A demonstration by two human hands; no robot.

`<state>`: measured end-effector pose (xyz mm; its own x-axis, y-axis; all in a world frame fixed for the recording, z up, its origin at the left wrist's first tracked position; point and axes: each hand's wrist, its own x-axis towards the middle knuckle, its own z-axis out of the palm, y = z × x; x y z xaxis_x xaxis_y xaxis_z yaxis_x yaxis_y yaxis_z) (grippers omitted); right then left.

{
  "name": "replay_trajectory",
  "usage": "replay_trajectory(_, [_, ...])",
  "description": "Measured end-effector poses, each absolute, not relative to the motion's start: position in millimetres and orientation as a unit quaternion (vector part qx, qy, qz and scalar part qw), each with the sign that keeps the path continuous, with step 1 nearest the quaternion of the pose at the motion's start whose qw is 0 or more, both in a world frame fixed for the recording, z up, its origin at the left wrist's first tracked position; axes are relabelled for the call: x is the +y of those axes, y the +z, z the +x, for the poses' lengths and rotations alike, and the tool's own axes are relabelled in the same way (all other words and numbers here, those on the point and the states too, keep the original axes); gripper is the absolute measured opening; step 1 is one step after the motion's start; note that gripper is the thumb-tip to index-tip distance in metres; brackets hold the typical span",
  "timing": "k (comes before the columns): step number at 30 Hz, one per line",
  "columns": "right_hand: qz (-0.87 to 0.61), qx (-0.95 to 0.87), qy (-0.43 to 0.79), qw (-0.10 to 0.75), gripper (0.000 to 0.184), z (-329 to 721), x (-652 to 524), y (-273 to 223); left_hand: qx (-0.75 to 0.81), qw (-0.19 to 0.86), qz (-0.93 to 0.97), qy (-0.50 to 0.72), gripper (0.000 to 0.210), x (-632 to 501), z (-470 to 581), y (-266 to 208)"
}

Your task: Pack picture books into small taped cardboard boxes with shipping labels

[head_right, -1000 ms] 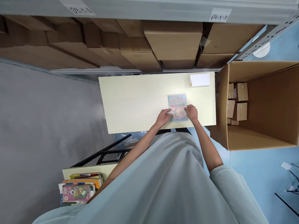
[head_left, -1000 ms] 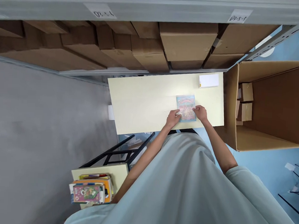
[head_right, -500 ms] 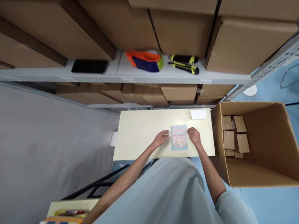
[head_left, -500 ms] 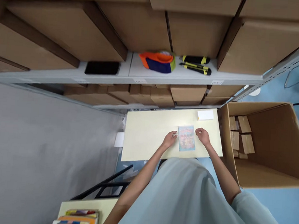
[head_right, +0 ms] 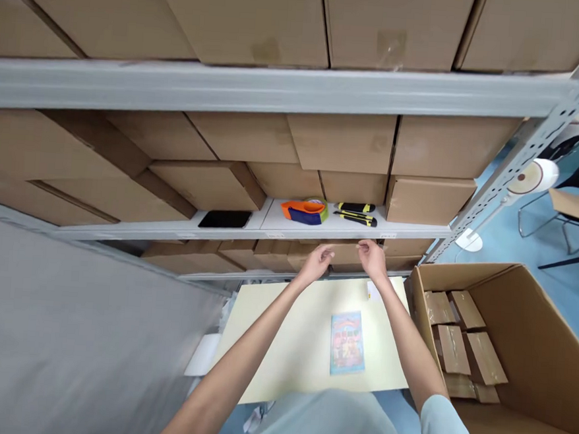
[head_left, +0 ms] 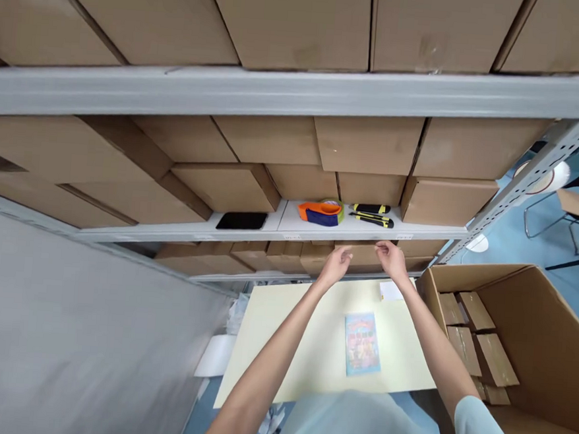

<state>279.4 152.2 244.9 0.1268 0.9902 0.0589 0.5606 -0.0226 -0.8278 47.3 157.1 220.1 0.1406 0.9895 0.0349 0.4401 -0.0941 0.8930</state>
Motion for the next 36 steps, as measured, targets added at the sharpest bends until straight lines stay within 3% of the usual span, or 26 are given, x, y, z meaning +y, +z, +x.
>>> replay_trajectory(5, [-0.629, -0.668, 0.142, 0.371, 0.025, 280.8, 195.1, 288.2, 0.513, 0.311, 0.704, 0.38, 0.035, 196.1, 69.3, 280.6])
replay_trajectory(8, [-0.627, -0.708, 0.075, 0.316, 0.03, 281.2, 214.6, 300.6, 0.522, 0.268, 0.724, 0.363, 0.037, 210.4, 75.8, 300.8])
replay_trajectory(14, [-0.665, -0.721, 0.07, 0.183, 0.037, 274.7, 232.7, 309.6, 0.528, 0.242, 0.746, 0.325, 0.036, 215.5, 82.7, 304.7])
replay_trajectory(20, [-0.651, -0.738, 0.056, 0.169, 0.033, 275.8, 233.0, 312.8, 0.519, 0.241, 0.75, 0.331, 0.037, 199.3, 82.3, 303.2])
replay_trajectory(23, [-0.629, -0.749, 0.054, 0.202, 0.034, 279.7, 216.3, 302.9, 0.513, 0.239, 0.754, 0.332, 0.038, 180.4, 73.1, 299.9])
replay_trajectory(29, [-0.601, -0.734, 0.102, 0.298, 0.041, 286.6, 135.4, 249.7, 0.54, 0.265, 0.739, 0.304, 0.037, 124.6, 31.3, 249.3])
replay_trajectory(36, [-0.629, -0.715, 0.207, 0.224, 0.047, 278.2, 37.4, 158.5, 0.616, 0.348, 0.697, 0.118, 0.03, 49.0, -6.2, 133.3])
